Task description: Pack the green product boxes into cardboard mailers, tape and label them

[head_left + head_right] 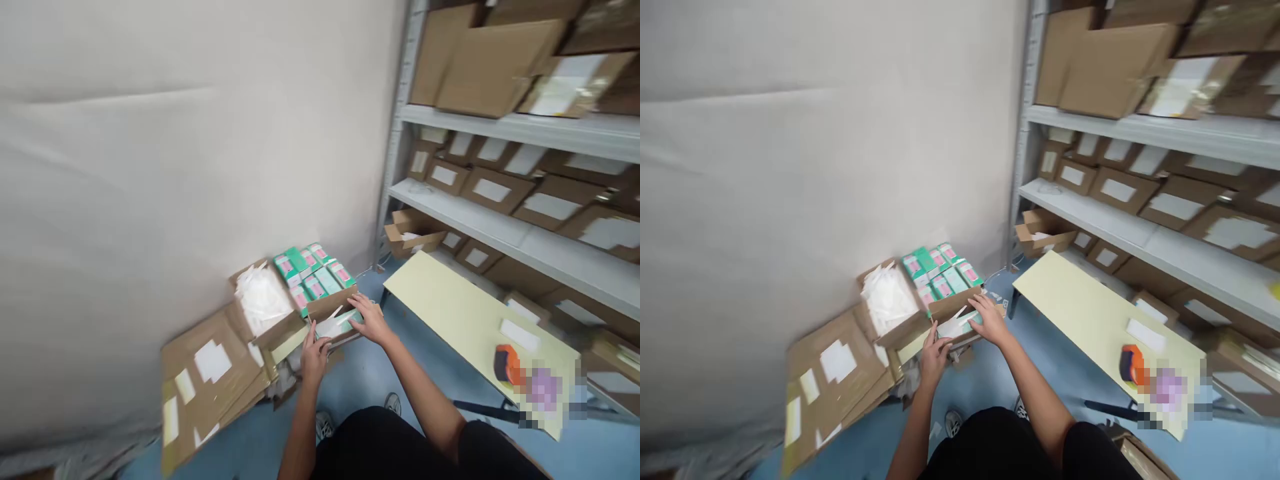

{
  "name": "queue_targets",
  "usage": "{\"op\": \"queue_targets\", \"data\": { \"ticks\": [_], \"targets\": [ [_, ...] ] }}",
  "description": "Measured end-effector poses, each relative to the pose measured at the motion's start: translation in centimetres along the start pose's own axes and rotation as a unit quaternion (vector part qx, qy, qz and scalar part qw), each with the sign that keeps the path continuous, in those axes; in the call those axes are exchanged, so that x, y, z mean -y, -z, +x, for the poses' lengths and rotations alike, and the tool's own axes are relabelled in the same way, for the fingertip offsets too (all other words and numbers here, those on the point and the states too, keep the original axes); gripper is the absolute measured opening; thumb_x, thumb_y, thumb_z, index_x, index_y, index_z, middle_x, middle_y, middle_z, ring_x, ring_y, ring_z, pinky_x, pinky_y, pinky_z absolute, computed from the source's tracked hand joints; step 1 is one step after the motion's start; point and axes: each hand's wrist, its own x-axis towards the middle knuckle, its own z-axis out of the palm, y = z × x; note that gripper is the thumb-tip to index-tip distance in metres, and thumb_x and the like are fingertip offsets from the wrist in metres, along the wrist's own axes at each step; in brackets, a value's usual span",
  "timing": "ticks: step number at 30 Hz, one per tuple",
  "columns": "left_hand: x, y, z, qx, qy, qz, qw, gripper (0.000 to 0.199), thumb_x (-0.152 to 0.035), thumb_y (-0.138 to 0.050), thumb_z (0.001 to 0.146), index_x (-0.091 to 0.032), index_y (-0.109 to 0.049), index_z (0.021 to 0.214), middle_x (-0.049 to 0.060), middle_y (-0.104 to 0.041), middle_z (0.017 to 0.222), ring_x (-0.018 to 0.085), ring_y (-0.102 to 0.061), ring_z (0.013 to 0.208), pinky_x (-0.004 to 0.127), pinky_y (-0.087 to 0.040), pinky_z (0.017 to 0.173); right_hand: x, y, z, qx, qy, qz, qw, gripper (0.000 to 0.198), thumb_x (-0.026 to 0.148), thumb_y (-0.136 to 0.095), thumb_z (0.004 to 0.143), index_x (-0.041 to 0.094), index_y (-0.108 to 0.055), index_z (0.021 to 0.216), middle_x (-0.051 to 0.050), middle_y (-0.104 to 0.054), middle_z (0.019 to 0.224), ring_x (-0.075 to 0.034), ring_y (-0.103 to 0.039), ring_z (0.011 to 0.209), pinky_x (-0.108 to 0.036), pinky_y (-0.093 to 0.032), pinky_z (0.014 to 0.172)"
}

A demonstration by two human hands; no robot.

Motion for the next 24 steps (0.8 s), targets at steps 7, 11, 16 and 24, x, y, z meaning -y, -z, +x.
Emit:
{"op": "queue_targets", "data": {
  "ticks": [7, 11, 16, 24],
  "targets": [
    [-10.0, -11.9, 6.1, 0.096, -0.109, -0.033, 0.989, 0.023, -0.031, -0.058, 0.095, -0.025, -0.081, 0.098, 0.005, -0.039, 0.166, 0.033, -0.05, 0.142, 0.049, -0.047, 0.113, -9.2, 13.4, -7.4, -0.128, -0.122, -0.062, 0.982, 0.063, 0.029, -0.069, 0.089, 0.03, -0.055, 0.15, -0.01, -0.05, 0.158, -0.034, -0.036, 0.153, -0.06, -0.036, 0.122],
    [-16.7, -18.8, 8.4, 0.165, -0.165, -0.06, 0.971, 0.025, -0.033, -0.058, 0.095, -0.024, -0.081, 0.097, 0.007, -0.041, 0.166, 0.034, -0.05, 0.142, 0.05, -0.046, 0.114, -13.2, 19.5, -13.3, -0.205, -0.185, -0.093, 0.957, 0.062, 0.028, -0.068, 0.089, 0.03, -0.055, 0.15, -0.01, -0.049, 0.159, -0.035, -0.034, 0.154, -0.059, -0.036, 0.123],
    [-22.8, -25.4, 10.1, 0.236, -0.223, -0.094, 0.941, 0.024, -0.03, -0.059, 0.094, -0.026, -0.082, 0.102, 0.005, -0.045, 0.163, 0.032, -0.048, 0.145, 0.05, -0.043, 0.118, -16.5, 23.5, -19.5, -0.289, -0.253, -0.112, 0.917, 0.069, 0.029, -0.066, 0.09, 0.032, -0.046, 0.156, -0.009, -0.046, 0.162, -0.034, -0.035, 0.154, -0.06, -0.035, 0.124],
    [-25.1, -35.6, 14.5, 0.339, -0.289, -0.139, 0.884, 0.025, -0.029, -0.058, 0.094, -0.023, -0.082, 0.1, 0.007, -0.038, 0.167, 0.032, -0.045, 0.147, 0.05, -0.042, 0.119, -20.6, 24.8, -22.7, -0.359, -0.366, -0.135, 0.848, 0.071, 0.029, -0.066, 0.09, 0.033, -0.044, 0.157, -0.009, -0.045, 0.162, -0.032, -0.037, 0.153, -0.057, -0.037, 0.123]
  ]
}}
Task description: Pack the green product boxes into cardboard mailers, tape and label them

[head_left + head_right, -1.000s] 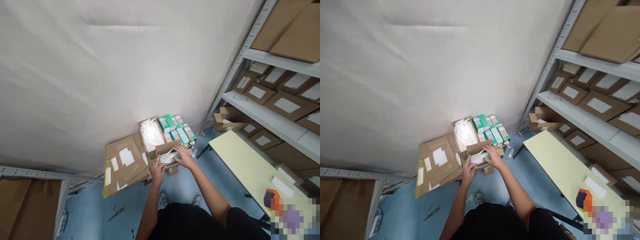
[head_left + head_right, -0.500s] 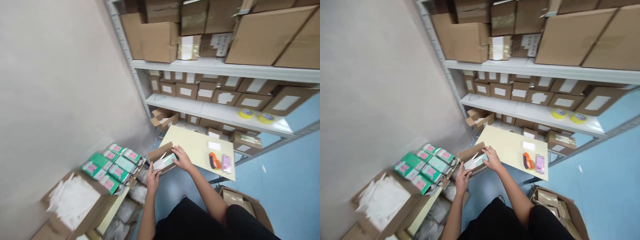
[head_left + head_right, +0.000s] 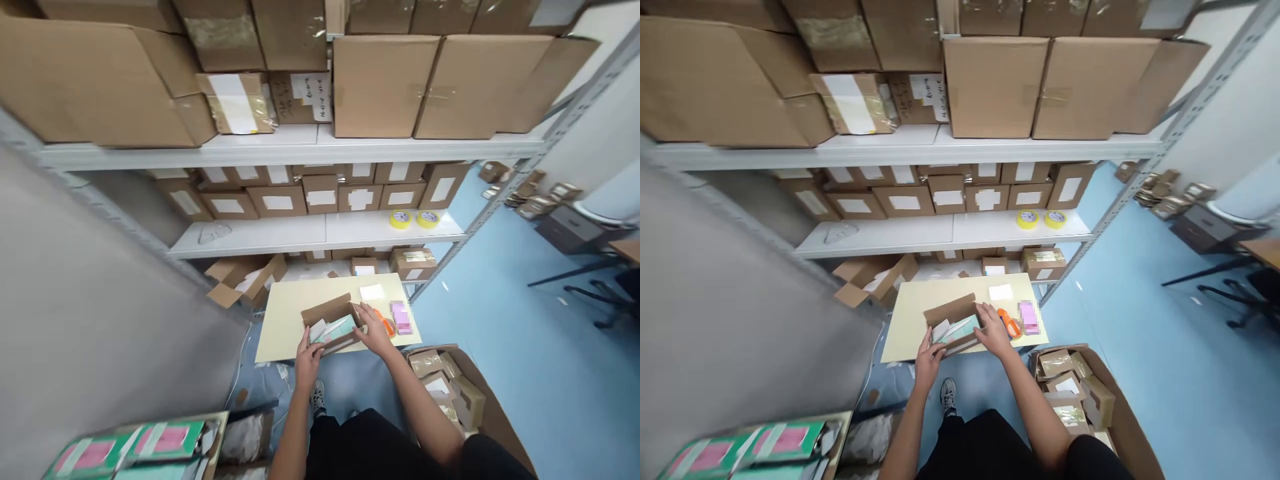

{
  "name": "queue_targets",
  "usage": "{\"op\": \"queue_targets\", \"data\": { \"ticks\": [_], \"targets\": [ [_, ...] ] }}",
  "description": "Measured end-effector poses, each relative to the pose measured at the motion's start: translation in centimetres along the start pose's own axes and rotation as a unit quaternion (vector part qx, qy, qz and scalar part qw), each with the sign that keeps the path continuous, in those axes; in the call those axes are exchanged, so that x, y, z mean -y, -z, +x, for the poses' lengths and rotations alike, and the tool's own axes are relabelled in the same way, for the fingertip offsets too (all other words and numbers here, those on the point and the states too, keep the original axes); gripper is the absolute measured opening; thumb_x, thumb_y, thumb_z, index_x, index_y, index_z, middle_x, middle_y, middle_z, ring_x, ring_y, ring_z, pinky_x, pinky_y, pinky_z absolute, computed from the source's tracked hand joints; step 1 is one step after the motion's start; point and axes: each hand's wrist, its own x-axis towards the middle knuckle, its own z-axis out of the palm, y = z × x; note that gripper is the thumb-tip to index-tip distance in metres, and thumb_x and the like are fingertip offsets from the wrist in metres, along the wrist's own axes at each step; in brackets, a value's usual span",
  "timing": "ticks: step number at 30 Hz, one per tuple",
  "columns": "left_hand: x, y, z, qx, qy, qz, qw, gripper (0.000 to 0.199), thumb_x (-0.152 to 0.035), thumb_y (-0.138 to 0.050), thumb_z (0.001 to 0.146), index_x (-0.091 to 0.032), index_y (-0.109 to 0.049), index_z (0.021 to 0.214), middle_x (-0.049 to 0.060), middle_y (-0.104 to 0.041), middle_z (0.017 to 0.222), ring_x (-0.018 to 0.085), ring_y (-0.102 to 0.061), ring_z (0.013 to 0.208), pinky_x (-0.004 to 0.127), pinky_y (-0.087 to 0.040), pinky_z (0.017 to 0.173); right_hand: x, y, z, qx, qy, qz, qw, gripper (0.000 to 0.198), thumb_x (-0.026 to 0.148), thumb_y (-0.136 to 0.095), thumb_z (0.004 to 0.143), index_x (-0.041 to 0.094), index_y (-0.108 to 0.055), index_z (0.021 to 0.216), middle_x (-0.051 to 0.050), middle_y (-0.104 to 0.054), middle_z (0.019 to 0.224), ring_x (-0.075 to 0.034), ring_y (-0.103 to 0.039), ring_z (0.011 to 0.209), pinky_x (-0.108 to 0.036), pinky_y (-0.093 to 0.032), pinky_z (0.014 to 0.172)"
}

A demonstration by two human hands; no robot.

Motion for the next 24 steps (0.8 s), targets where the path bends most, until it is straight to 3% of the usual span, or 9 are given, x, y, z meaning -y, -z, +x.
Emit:
{"op": "queue_targets", "data": {
  "ticks": [4, 8, 10, 12, 14, 17, 20, 22, 24],
  "targets": [
    [4.0, -1.8, 5.5, 0.06, -0.018, -0.021, 0.998, 0.025, -0.024, -0.059, 0.09, -0.023, -0.082, 0.099, 0.008, -0.041, 0.165, 0.034, -0.05, 0.144, 0.05, -0.048, 0.113, -0.4, -1.0, 1.9, -0.032, -0.062, -0.026, 0.997, 0.071, 0.027, -0.066, 0.088, 0.035, -0.045, 0.156, -0.008, -0.045, 0.162, -0.032, -0.038, 0.153, -0.057, -0.04, 0.121],
    [6.4, -2.7, 10.1, 0.096, -0.015, -0.036, 0.995, 0.022, -0.018, -0.061, 0.085, -0.02, -0.08, 0.093, 0.009, -0.043, 0.164, 0.034, -0.049, 0.145, 0.048, -0.049, 0.112, 0.9, -2.4, 3.9, -0.022, -0.089, -0.038, 0.995, 0.073, 0.024, -0.066, 0.087, 0.031, -0.045, 0.157, -0.011, -0.046, 0.162, -0.031, -0.042, 0.151, -0.055, -0.041, 0.121],
    [7.1, -2.8, 11.4, 0.104, -0.008, -0.043, 0.994, 0.022, -0.018, -0.062, 0.084, -0.019, -0.078, 0.1, 0.01, -0.04, 0.166, 0.032, -0.048, 0.146, 0.045, -0.047, 0.114, 1.6, -3.4, 4.6, -0.01, -0.094, -0.044, 0.995, 0.074, 0.023, -0.065, 0.087, 0.029, -0.044, 0.158, -0.012, -0.045, 0.162, -0.03, -0.043, 0.15, -0.053, -0.041, 0.122],
    [7.7, -2.8, 12.0, 0.12, 0.001, -0.064, 0.991, 0.04, -0.021, -0.067, 0.083, -0.021, -0.072, 0.123, 0.01, -0.035, 0.169, 0.031, -0.046, 0.148, 0.043, -0.044, 0.117, 2.0, -4.3, 5.0, -0.003, -0.101, -0.05, 0.994, 0.074, 0.023, -0.064, 0.088, 0.029, -0.043, 0.158, -0.011, -0.044, 0.162, -0.03, -0.042, 0.151, -0.053, -0.04, 0.122],
    [8.3, -2.7, 12.4, 0.122, 0.06, -0.104, 0.985, 0.067, -0.026, -0.075, 0.078, -0.023, -0.058, 0.143, 0.01, -0.027, 0.172, 0.032, -0.036, 0.153, 0.044, -0.04, 0.12, 1.9, -5.2, 5.1, -0.001, -0.112, -0.055, 0.992, 0.073, 0.024, -0.063, 0.088, 0.029, -0.042, 0.158, -0.011, -0.044, 0.163, -0.03, -0.041, 0.151, -0.053, -0.04, 0.122],
    [9.3, -2.6, 12.9, 0.082, 0.224, -0.188, 0.953, 0.097, -0.036, -0.081, 0.074, -0.023, -0.036, 0.159, 0.014, -0.026, 0.172, 0.033, -0.029, 0.157, 0.044, -0.037, 0.121, 1.0, -5.9, 4.8, 0.0, -0.135, -0.061, 0.989, 0.072, 0.025, -0.063, 0.087, 0.026, -0.044, 0.157, -0.012, -0.042, 0.163, -0.031, -0.041, 0.151, -0.052, -0.039, 0.122],
    [10.5, -2.3, 13.9, 0.087, 0.324, -0.281, 0.899, 0.084, -0.046, -0.071, 0.086, -0.018, -0.038, 0.158, 0.022, -0.052, 0.154, 0.035, -0.055, 0.14, 0.048, -0.05, 0.109, -0.5, -6.3, 3.9, -0.02, -0.174, -0.067, 0.982, 0.07, 0.028, -0.062, 0.087, 0.024, -0.046, 0.156, -0.012, -0.042, 0.163, -0.032, -0.043, 0.15, -0.053, -0.038, 0.122],
    [11.1, -1.9, 14.6, 0.1, 0.337, -0.344, 0.871, 0.068, -0.047, -0.066, 0.09, -0.016, -0.051, 0.149, 0.021, -0.065, 0.14, 0.032, -0.066, 0.126, 0.046, -0.056, 0.102, -1.4, -6.6, 3.0, -0.046, -0.203, -0.066, 0.976, 0.071, 0.031, -0.062, 0.087, 0.023, -0.046, 0.155, -0.013, -0.045, 0.162, -0.032, -0.042, 0.15, -0.054, -0.037, 0.123],
    [11.5, -1.5, 15.1, 0.091, 0.319, -0.384, 0.862, 0.057, -0.045, -0.068, 0.089, -0.016, -0.062, 0.138, 0.018, -0.069, 0.135, 0.03, -0.068, 0.124, 0.044, -0.056, 0.103, -2.4, -7.2, 1.8, -0.075, -0.233, -0.048, 0.968, 0.073, 0.033, -0.063, 0.085, 0.021, -0.046, 0.155, -0.014, -0.05, 0.158, -0.032, -0.043, 0.149, -0.053, -0.037, 0.123]
  ]
}}
